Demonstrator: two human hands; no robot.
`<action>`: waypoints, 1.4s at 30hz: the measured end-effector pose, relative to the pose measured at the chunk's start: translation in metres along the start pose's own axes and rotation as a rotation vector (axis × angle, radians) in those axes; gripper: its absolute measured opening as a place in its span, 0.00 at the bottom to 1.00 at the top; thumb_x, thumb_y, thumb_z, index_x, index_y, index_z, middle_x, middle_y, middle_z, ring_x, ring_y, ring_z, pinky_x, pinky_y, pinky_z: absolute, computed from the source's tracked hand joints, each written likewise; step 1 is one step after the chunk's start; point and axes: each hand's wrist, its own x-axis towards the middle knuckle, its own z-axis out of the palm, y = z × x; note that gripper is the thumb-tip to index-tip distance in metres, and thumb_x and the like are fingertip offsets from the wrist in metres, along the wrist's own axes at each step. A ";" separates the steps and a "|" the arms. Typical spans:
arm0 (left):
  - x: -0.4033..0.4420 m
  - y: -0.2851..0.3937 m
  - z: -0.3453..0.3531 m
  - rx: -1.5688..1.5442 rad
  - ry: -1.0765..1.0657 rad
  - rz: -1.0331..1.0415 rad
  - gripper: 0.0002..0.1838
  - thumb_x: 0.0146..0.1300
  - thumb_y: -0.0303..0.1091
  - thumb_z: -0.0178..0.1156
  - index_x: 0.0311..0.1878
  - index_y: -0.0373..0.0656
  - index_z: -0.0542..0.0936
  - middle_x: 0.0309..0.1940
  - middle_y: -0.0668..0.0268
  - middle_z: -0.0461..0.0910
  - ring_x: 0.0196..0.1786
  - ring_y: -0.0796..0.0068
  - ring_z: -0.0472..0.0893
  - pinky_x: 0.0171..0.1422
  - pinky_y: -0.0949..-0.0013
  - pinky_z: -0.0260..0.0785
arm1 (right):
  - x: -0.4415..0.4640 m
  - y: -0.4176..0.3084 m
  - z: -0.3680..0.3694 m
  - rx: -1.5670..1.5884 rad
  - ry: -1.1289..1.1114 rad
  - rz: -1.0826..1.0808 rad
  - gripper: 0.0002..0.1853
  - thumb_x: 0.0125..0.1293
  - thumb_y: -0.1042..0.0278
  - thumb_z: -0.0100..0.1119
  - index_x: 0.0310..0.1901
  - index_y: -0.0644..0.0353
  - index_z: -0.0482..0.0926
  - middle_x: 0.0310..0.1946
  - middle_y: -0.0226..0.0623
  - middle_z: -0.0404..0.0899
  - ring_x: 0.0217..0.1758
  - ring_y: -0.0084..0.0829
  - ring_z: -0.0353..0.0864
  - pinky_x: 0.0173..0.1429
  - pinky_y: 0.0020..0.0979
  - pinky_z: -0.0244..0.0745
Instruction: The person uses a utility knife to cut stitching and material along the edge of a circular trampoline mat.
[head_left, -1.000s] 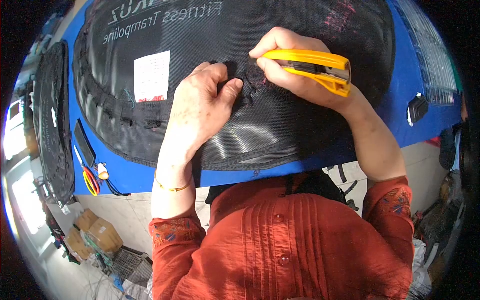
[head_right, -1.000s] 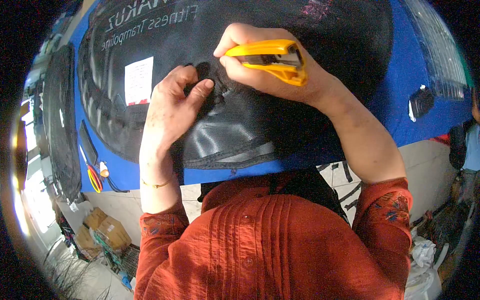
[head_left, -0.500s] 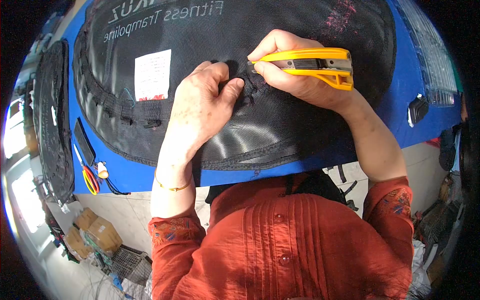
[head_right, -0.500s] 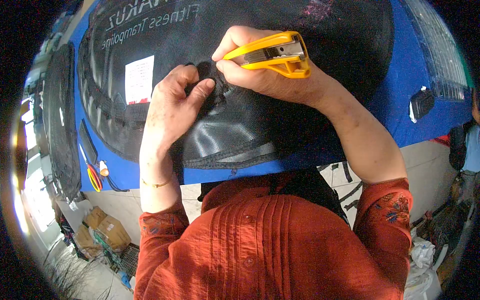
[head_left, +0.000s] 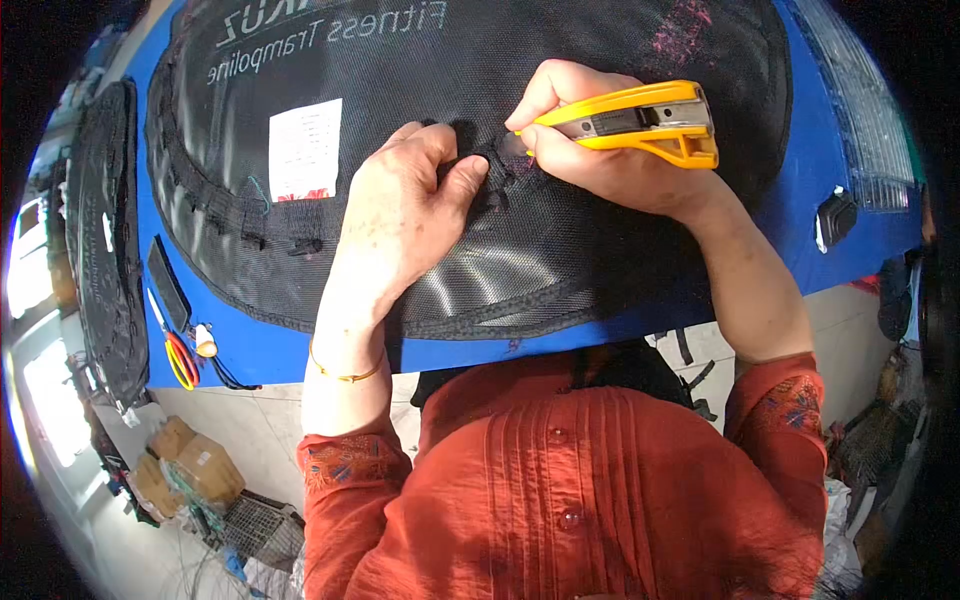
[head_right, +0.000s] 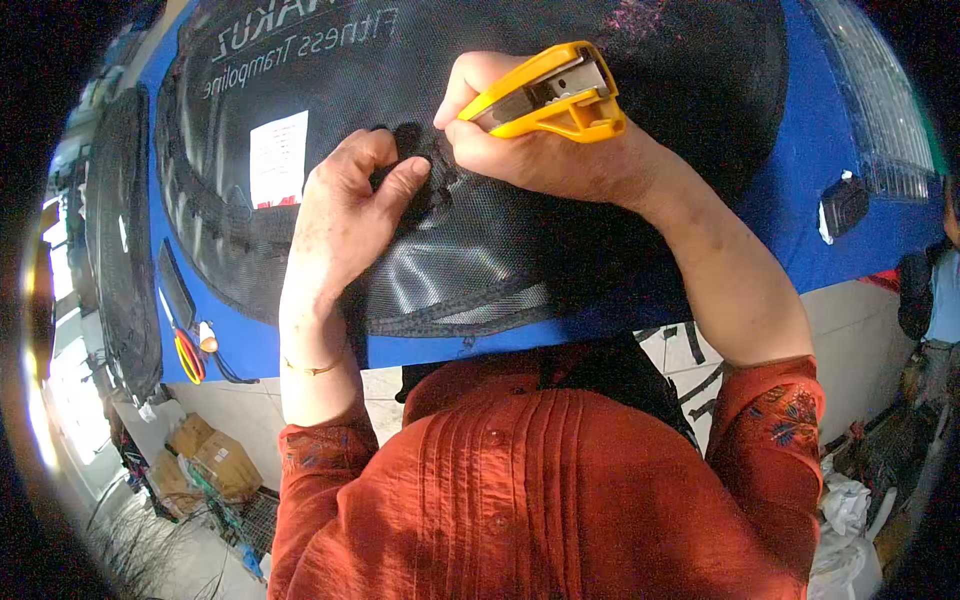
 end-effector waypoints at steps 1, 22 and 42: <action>0.000 -0.001 0.000 0.007 0.004 0.009 0.13 0.64 0.35 0.68 0.33 0.34 0.77 0.31 0.52 0.78 0.34 0.49 0.80 0.39 0.55 0.72 | -0.001 0.001 -0.001 -0.033 0.000 -0.037 0.08 0.63 0.75 0.64 0.39 0.58 0.73 0.35 0.34 0.77 0.38 0.33 0.83 0.45 0.30 0.78; -0.001 -0.003 -0.001 0.000 -0.016 -0.014 0.15 0.61 0.36 0.72 0.37 0.34 0.78 0.34 0.52 0.78 0.35 0.52 0.81 0.40 0.57 0.73 | 0.000 -0.004 -0.008 0.162 -0.089 0.146 0.03 0.67 0.72 0.61 0.41 0.59 0.79 0.35 0.34 0.84 0.40 0.29 0.86 0.47 0.31 0.80; 0.000 -0.002 -0.002 0.009 -0.025 -0.028 0.15 0.61 0.36 0.71 0.36 0.34 0.77 0.33 0.52 0.78 0.34 0.53 0.81 0.39 0.57 0.72 | 0.001 -0.006 -0.006 0.098 -0.077 0.100 0.04 0.64 0.71 0.63 0.39 0.58 0.79 0.32 0.36 0.83 0.35 0.33 0.86 0.42 0.32 0.79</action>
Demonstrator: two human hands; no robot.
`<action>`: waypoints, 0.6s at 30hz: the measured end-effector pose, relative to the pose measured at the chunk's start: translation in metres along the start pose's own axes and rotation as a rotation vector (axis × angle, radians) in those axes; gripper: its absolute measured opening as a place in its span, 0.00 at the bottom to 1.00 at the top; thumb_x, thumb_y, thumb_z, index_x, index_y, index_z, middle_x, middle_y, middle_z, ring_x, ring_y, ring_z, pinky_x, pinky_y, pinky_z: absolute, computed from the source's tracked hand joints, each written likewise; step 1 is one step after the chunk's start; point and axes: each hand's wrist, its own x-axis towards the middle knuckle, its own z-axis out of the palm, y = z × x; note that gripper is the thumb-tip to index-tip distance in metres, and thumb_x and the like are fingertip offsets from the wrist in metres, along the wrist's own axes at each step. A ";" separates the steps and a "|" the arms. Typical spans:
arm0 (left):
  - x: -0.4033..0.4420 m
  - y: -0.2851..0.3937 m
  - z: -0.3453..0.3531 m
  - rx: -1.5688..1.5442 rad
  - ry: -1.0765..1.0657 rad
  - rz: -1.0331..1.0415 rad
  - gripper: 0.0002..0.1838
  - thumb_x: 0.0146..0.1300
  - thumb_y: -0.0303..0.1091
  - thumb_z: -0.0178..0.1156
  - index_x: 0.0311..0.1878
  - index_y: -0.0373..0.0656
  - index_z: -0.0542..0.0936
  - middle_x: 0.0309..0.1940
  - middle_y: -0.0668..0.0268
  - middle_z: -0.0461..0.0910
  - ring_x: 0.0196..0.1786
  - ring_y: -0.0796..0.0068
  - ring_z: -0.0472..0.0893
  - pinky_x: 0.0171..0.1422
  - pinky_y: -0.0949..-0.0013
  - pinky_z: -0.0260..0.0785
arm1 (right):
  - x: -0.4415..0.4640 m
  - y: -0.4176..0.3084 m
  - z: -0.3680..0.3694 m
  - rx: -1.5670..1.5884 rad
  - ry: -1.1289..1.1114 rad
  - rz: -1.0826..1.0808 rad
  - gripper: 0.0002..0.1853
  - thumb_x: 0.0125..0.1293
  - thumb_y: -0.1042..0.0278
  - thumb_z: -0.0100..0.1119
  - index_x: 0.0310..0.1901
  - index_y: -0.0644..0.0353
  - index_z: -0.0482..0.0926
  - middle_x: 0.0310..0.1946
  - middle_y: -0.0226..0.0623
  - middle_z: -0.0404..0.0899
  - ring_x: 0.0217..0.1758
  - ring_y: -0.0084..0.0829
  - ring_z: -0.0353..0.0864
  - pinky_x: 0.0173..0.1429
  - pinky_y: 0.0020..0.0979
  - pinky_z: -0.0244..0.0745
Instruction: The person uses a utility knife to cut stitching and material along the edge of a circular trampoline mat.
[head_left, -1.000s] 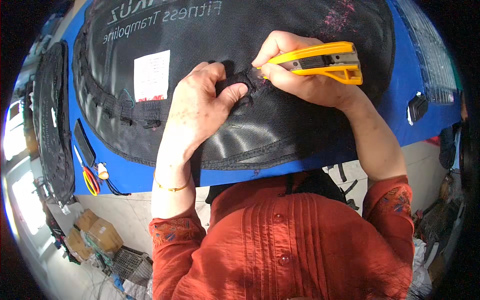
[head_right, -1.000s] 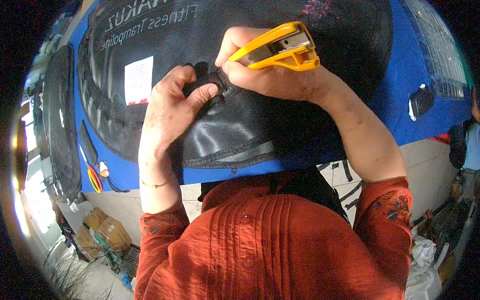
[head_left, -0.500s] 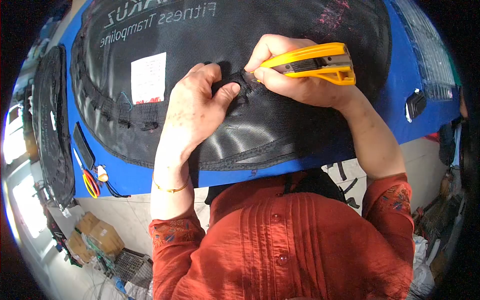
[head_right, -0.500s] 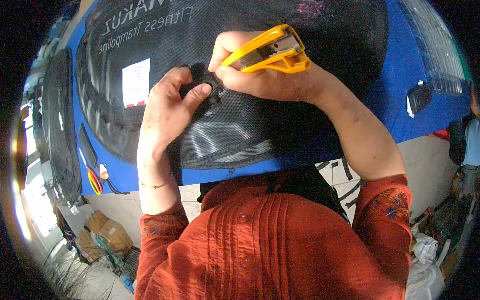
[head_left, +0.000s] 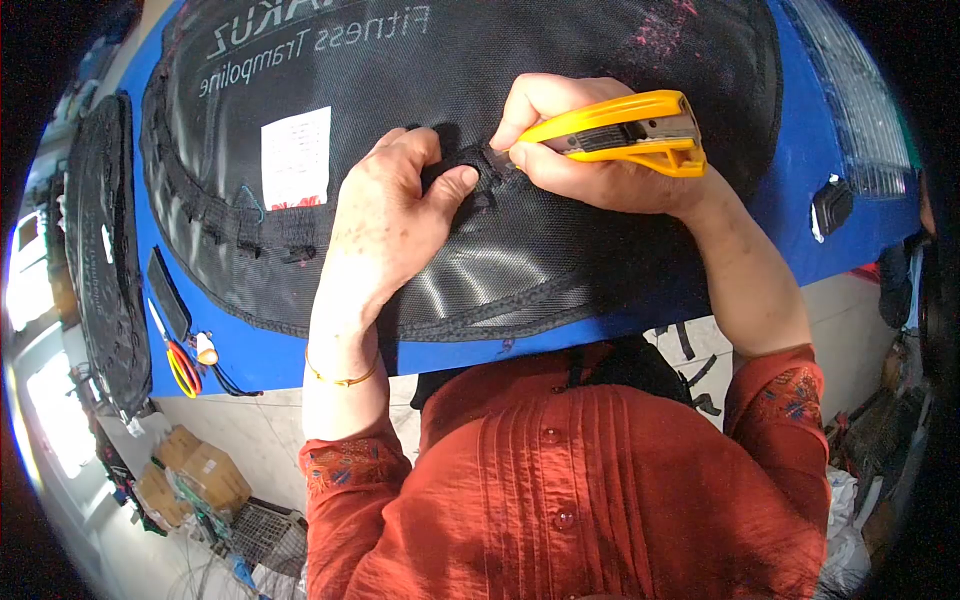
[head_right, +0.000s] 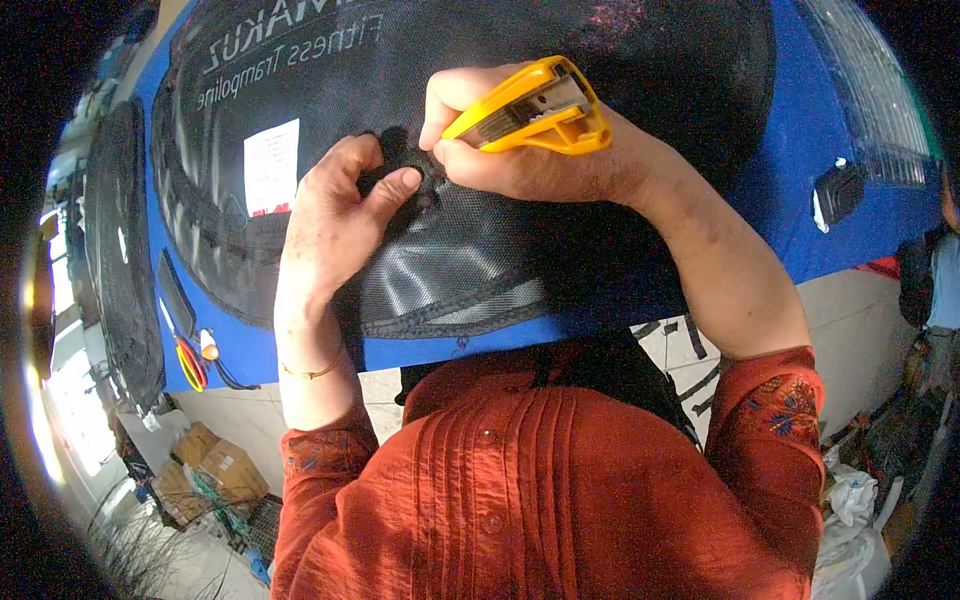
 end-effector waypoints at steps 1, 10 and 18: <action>0.000 0.000 0.000 0.001 -0.006 -0.007 0.15 0.61 0.36 0.71 0.35 0.34 0.77 0.33 0.52 0.78 0.34 0.53 0.81 0.39 0.57 0.72 | 0.000 0.000 0.000 0.000 0.001 -0.002 0.04 0.64 0.71 0.63 0.39 0.58 0.79 0.31 0.36 0.83 0.35 0.33 0.86 0.42 0.32 0.79; -0.001 -0.001 0.002 0.001 0.035 0.045 0.15 0.62 0.36 0.70 0.34 0.34 0.76 0.32 0.51 0.78 0.34 0.50 0.80 0.40 0.56 0.72 | -0.002 0.000 -0.003 0.026 -0.038 0.007 0.04 0.64 0.71 0.63 0.39 0.58 0.79 0.30 0.34 0.82 0.34 0.32 0.85 0.41 0.32 0.78; -0.002 0.007 -0.002 0.036 0.008 -0.022 0.15 0.61 0.36 0.70 0.35 0.34 0.77 0.31 0.51 0.78 0.35 0.50 0.80 0.40 0.56 0.72 | -0.002 -0.001 -0.003 0.050 -0.039 0.056 0.04 0.63 0.72 0.63 0.38 0.59 0.78 0.31 0.36 0.84 0.36 0.35 0.87 0.41 0.33 0.79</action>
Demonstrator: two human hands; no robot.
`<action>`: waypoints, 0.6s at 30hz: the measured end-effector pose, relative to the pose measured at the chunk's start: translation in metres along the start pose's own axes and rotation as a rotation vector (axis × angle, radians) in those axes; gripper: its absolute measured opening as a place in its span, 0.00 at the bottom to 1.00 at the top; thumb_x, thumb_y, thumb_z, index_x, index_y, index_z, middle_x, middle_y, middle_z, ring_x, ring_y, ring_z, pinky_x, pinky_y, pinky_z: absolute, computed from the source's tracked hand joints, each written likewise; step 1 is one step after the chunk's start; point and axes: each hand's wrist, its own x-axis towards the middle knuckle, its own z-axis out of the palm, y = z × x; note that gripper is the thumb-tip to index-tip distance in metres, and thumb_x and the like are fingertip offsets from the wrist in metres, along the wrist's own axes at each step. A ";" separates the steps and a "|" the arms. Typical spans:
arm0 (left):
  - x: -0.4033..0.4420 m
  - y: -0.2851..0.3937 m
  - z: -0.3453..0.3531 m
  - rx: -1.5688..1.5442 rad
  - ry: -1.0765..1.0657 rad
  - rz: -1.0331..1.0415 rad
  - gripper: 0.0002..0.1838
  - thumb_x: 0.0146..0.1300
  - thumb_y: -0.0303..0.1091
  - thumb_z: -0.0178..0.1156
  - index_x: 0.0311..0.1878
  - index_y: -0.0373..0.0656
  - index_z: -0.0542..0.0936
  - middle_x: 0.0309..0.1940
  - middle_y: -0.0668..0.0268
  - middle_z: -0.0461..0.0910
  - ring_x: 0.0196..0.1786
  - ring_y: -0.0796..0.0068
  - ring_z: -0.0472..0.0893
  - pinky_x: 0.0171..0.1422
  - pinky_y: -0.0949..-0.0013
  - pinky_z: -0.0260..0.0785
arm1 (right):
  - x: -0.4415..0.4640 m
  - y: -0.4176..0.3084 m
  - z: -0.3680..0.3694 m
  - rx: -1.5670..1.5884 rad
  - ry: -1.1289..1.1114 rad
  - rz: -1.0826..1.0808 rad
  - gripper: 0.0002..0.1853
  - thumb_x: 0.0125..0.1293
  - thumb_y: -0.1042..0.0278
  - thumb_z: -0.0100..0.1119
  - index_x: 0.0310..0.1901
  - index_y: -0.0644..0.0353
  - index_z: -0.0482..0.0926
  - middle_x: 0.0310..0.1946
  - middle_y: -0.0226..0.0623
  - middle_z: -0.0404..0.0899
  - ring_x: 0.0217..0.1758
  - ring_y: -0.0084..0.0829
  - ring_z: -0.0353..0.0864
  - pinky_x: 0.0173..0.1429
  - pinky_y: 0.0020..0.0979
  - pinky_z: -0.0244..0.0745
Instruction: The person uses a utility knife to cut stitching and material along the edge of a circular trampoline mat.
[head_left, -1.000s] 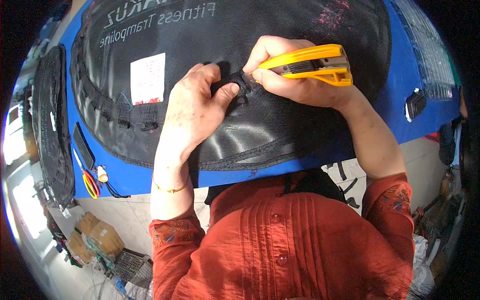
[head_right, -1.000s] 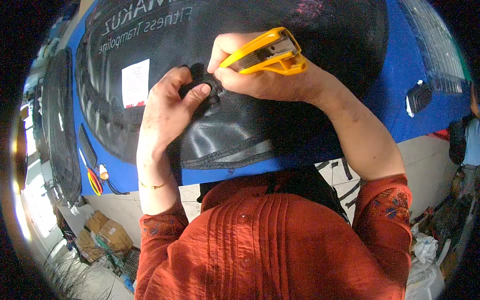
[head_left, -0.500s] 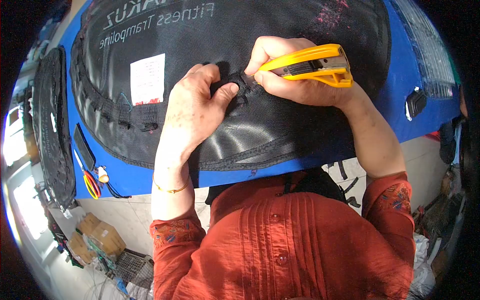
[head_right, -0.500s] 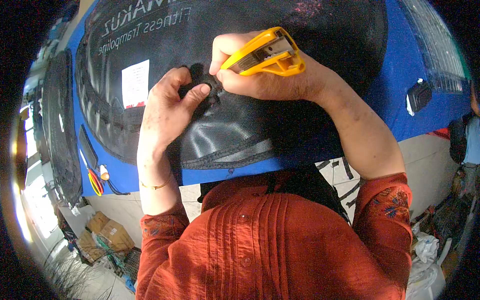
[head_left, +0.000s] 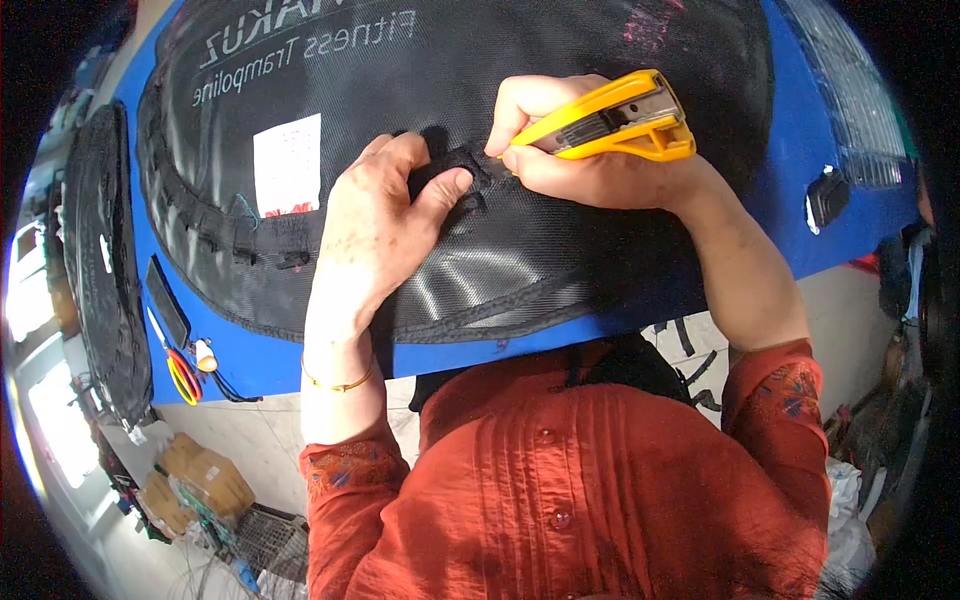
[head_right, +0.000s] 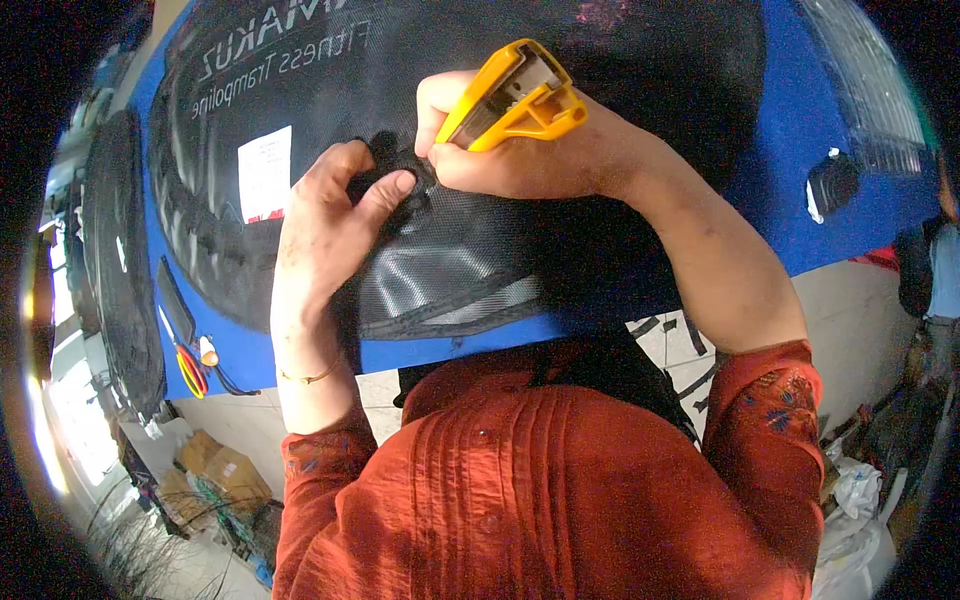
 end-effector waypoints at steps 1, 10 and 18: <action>-0.001 0.000 0.000 0.005 0.003 0.026 0.15 0.62 0.36 0.71 0.36 0.34 0.77 0.31 0.51 0.77 0.35 0.50 0.80 0.40 0.56 0.72 | 0.000 0.000 0.000 -0.021 0.007 -0.040 0.04 0.63 0.72 0.63 0.38 0.59 0.78 0.31 0.36 0.84 0.35 0.35 0.87 0.41 0.33 0.79; 0.000 -0.004 0.000 -0.033 0.017 0.098 0.12 0.62 0.33 0.68 0.39 0.34 0.78 0.32 0.52 0.77 0.35 0.49 0.80 0.41 0.56 0.71 | 0.001 0.001 0.002 -0.033 0.041 -0.056 0.04 0.63 0.72 0.63 0.38 0.58 0.77 0.32 0.36 0.83 0.37 0.34 0.87 0.42 0.32 0.80; 0.000 -0.004 -0.001 -0.053 0.002 0.067 0.10 0.63 0.31 0.66 0.38 0.34 0.78 0.33 0.52 0.77 0.37 0.49 0.80 0.42 0.56 0.71 | 0.001 -0.003 0.006 -0.051 0.066 -0.023 0.05 0.63 0.71 0.63 0.39 0.58 0.78 0.34 0.37 0.84 0.39 0.35 0.87 0.45 0.33 0.80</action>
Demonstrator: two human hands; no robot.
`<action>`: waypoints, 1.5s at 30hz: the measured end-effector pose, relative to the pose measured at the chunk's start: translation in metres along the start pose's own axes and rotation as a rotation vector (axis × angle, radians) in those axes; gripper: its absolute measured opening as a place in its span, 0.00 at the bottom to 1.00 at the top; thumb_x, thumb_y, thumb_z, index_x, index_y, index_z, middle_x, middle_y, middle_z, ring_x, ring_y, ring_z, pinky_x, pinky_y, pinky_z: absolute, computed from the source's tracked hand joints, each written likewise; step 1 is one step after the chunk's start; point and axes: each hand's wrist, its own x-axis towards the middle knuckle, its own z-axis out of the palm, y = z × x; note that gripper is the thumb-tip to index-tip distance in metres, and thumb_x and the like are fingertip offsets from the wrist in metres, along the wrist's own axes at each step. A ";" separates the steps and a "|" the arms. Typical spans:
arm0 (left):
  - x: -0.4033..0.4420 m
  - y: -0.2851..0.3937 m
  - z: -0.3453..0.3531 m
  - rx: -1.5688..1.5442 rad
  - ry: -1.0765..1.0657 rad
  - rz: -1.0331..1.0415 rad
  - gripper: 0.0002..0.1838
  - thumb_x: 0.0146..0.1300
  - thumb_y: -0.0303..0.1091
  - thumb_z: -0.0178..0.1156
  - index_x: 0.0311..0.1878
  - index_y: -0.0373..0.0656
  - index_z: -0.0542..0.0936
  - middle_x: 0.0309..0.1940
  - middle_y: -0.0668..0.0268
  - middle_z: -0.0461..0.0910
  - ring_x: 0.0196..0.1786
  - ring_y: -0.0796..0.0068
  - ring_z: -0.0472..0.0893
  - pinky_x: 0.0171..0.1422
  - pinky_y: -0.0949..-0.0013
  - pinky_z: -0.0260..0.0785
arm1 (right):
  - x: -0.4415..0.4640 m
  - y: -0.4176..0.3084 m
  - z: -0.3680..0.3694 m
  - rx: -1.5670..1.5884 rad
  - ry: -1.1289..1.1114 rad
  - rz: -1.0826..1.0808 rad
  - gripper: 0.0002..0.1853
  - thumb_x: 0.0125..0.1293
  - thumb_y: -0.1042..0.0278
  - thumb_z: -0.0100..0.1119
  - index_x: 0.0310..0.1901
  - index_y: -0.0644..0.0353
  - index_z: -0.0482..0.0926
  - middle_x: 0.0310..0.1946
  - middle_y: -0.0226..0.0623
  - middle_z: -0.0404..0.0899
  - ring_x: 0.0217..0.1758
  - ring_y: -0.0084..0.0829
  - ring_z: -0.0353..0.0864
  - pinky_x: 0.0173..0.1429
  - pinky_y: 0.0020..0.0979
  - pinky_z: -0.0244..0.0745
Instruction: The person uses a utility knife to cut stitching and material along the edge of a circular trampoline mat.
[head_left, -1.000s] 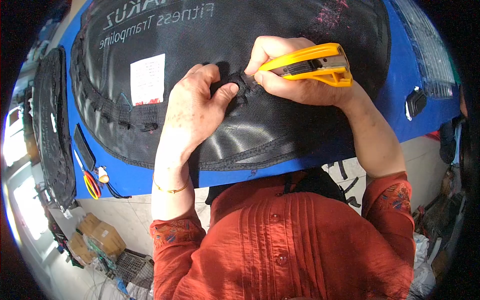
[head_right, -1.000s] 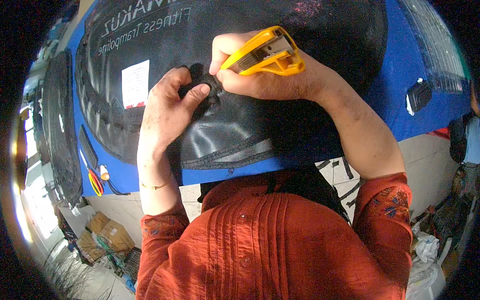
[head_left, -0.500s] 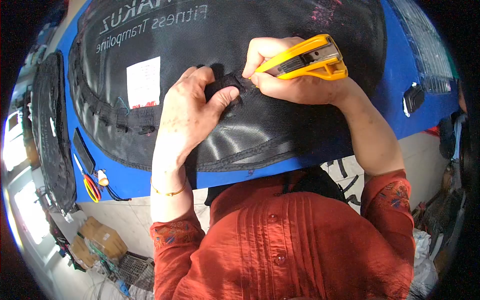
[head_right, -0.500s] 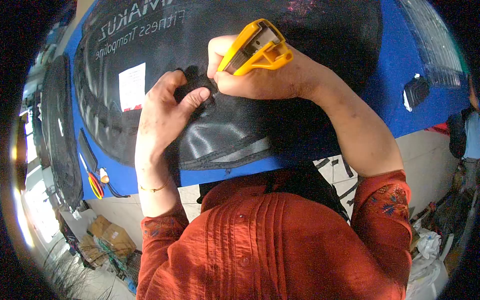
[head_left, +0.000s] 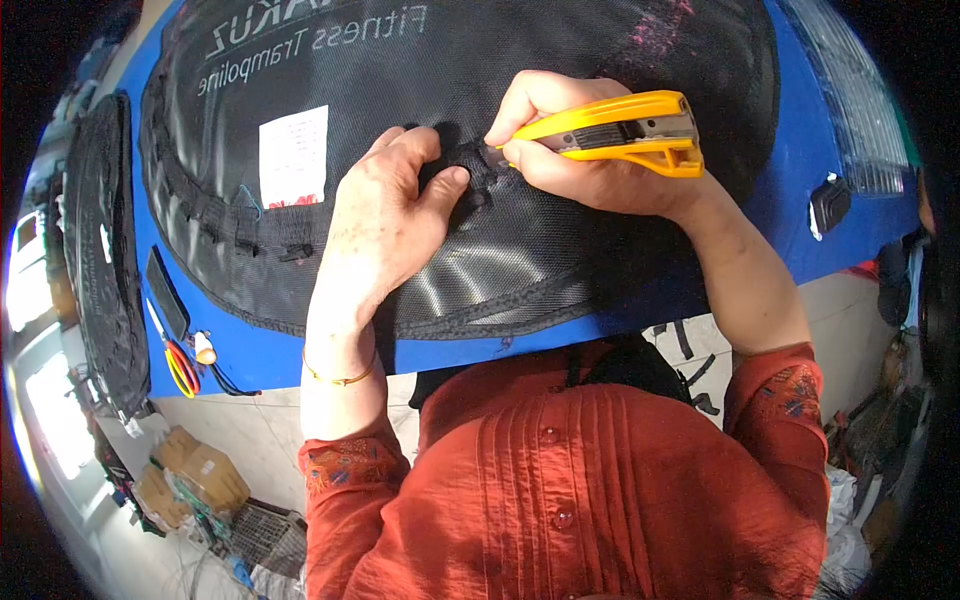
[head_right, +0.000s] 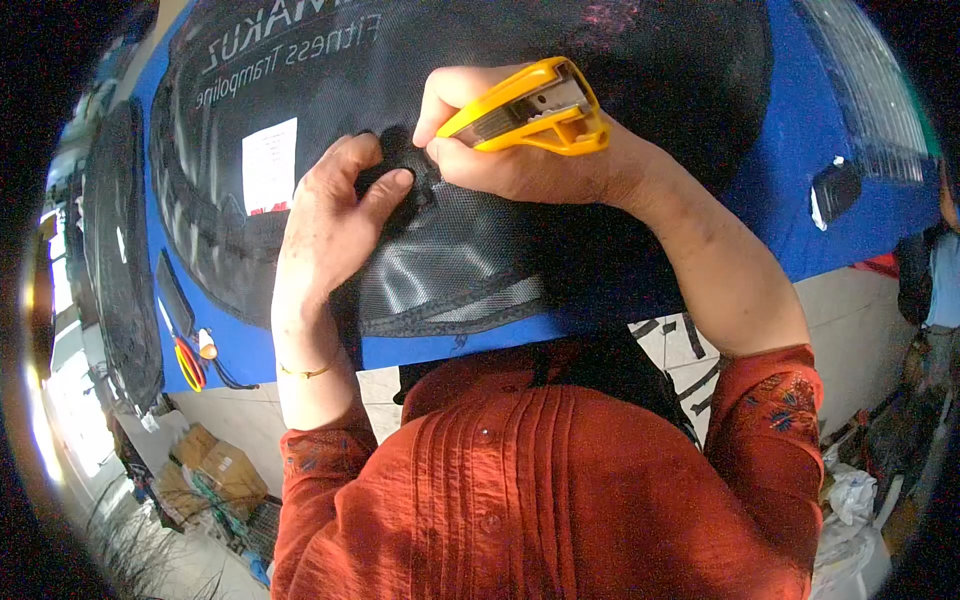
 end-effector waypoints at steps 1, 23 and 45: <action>0.000 -0.001 0.001 0.000 0.006 0.005 0.10 0.62 0.31 0.66 0.38 0.34 0.78 0.33 0.52 0.77 0.37 0.49 0.80 0.43 0.56 0.71 | 0.000 0.001 0.001 0.000 -0.001 0.000 0.05 0.63 0.71 0.63 0.39 0.58 0.78 0.34 0.37 0.84 0.39 0.35 0.87 0.45 0.33 0.80; 0.000 -0.001 0.002 0.019 0.023 -0.007 0.11 0.63 0.32 0.67 0.39 0.33 0.78 0.36 0.51 0.79 0.40 0.47 0.82 0.45 0.55 0.72 | -0.004 0.006 -0.005 0.024 -0.100 -0.052 0.03 0.64 0.72 0.62 0.38 0.59 0.78 0.30 0.34 0.83 0.35 0.29 0.85 0.43 0.31 0.78; -0.001 -0.001 0.001 0.034 0.021 0.007 0.12 0.63 0.32 0.67 0.39 0.34 0.77 0.35 0.50 0.79 0.38 0.46 0.82 0.43 0.54 0.72 | 0.000 -0.001 -0.001 -0.011 -0.012 -0.018 0.06 0.61 0.73 0.64 0.38 0.57 0.77 0.32 0.36 0.82 0.38 0.35 0.87 0.45 0.31 0.80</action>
